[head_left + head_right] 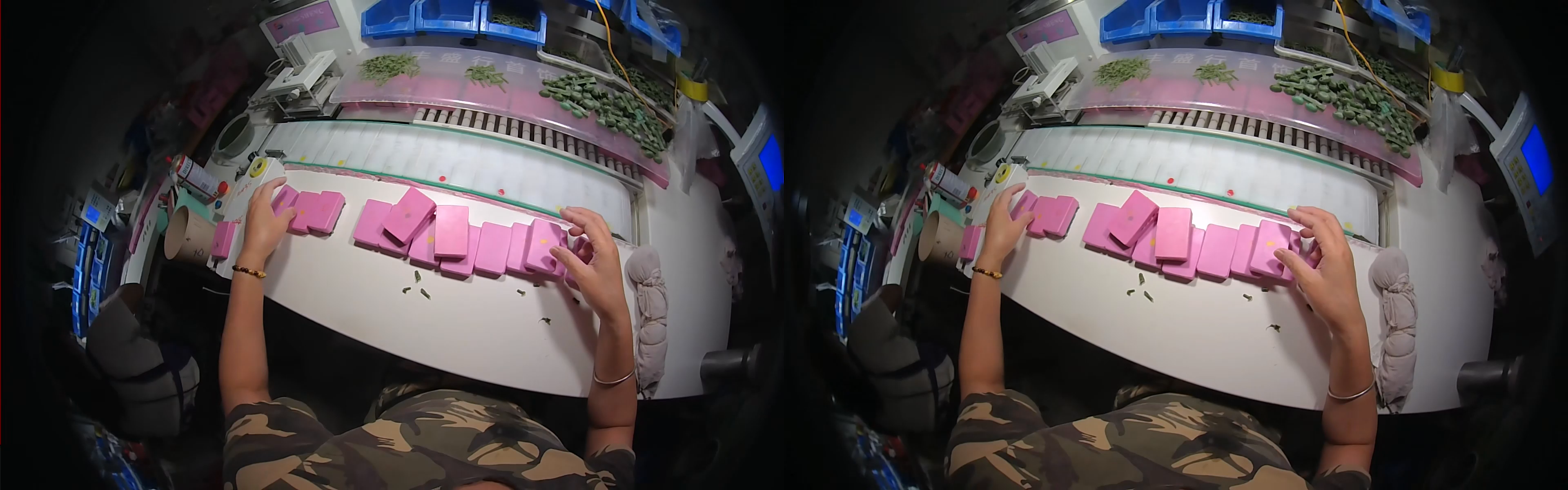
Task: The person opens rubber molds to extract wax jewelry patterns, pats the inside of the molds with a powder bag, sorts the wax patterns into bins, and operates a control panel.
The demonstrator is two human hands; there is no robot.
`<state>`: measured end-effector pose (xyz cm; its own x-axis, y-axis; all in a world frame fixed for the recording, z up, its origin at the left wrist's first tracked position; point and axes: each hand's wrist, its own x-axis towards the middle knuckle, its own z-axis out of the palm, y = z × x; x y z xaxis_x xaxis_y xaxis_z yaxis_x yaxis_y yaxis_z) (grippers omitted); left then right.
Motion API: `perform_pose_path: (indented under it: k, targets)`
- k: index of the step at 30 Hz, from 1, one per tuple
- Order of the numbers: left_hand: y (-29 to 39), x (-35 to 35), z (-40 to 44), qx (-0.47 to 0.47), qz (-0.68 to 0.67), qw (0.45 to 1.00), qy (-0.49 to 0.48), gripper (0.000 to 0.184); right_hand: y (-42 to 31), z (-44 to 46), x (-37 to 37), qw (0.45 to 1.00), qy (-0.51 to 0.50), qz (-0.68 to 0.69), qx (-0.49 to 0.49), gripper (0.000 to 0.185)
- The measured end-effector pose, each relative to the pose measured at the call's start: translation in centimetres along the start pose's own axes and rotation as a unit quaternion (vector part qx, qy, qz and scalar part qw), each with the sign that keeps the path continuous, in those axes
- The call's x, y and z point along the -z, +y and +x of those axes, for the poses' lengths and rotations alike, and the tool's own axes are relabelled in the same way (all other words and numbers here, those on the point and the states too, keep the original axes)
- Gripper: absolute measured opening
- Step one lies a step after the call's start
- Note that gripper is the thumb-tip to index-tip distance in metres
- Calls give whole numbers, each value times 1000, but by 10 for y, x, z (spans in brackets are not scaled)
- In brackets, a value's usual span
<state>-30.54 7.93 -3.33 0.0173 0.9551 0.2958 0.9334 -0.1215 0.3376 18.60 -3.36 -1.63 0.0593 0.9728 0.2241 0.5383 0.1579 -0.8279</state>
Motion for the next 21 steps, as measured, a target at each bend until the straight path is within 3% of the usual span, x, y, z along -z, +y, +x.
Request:
perform_pose_path:
  k: [2,4,8,11,13,15,17,19,20,21]
  targets:
    - [19,14,-3,-52,-55,996,-39,54,0,0,0,1000,0,-1,1,45]
    - [48,21,-10,-43,62,979,-188,61,1,0,-1,1000,1,2,7,45]
    - [49,10,-4,-77,123,966,-214,66,-1,-1,0,1000,12,11,20,43]
    - [61,14,2,-118,145,969,-163,76,-1,-1,0,999,31,28,28,40]
    - [88,28,3,-172,160,972,-4,69,-6,-1,-1,998,47,25,33,38]
    - [127,35,-1,-186,143,971,45,69,-11,-1,-2,997,55,33,51,38]
    - [162,34,-3,-250,-123,960,21,72,-15,-2,-3,997,37,33,56,37]
    - [201,23,-14,-332,-232,914,-24,71,-22,-6,-5,973,-62,220,10,37]
    - [218,12,-20,-369,-263,890,-50,72,-27,-9,-2,944,-119,302,-64,39]
    - [235,1,-27,-406,-294,862,-75,72,-26,-10,-2,945,-114,298,-64,39]
